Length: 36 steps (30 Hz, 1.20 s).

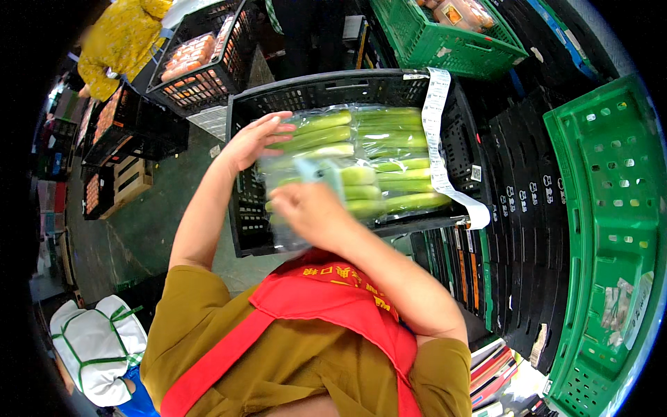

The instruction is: The person places green onions into plastic bags, trims the ends with scissors, and seals them using a heat sealer. The person then places the packaged vegetables into a black crate and applies labels to the bags.

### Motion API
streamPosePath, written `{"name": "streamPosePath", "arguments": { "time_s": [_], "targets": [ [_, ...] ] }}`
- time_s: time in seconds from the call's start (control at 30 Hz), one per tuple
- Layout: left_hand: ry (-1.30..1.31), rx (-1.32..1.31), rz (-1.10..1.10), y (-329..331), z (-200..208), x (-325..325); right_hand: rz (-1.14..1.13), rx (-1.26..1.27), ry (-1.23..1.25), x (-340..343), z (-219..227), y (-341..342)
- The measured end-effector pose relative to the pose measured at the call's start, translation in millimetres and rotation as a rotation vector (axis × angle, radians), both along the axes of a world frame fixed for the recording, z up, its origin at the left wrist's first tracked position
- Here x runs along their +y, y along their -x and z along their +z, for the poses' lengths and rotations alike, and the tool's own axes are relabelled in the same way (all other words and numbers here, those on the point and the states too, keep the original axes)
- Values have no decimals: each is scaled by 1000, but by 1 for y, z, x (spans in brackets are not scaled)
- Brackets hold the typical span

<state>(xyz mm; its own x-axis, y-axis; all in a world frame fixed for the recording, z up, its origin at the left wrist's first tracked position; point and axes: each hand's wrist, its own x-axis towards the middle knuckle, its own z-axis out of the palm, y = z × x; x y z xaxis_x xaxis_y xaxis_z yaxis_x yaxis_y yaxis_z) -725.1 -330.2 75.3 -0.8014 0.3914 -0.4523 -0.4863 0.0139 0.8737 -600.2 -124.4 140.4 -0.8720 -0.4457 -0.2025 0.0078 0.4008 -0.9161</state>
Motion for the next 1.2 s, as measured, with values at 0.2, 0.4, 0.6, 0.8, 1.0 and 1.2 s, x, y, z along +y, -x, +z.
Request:
{"name": "streamPosePath", "arguments": {
  "time_s": [0.2, 0.4, 0.6, 0.8, 1.0, 1.2],
  "targets": [
    [608, 399, -340, 27, -71, 4, 112, -12, -59, 55, -25, 5],
    [842, 509, -650, 3, -110, 40, -311, -73, -234, 128, -42, -9],
    [1102, 613, -745, -6, -135, 66, -351, -94, -205, 133, -66, -26],
    [1242, 526, -918, -1, -144, 70, -399, 35, -223, 139, -88, -36],
    [830, 403, -754, 8, -162, 47, -521, 14, -110, 139, -95, -39],
    [532, 627, -627, -19, -28, 70, -595, 101, -17, 138, -99, -42]
  ]
}}
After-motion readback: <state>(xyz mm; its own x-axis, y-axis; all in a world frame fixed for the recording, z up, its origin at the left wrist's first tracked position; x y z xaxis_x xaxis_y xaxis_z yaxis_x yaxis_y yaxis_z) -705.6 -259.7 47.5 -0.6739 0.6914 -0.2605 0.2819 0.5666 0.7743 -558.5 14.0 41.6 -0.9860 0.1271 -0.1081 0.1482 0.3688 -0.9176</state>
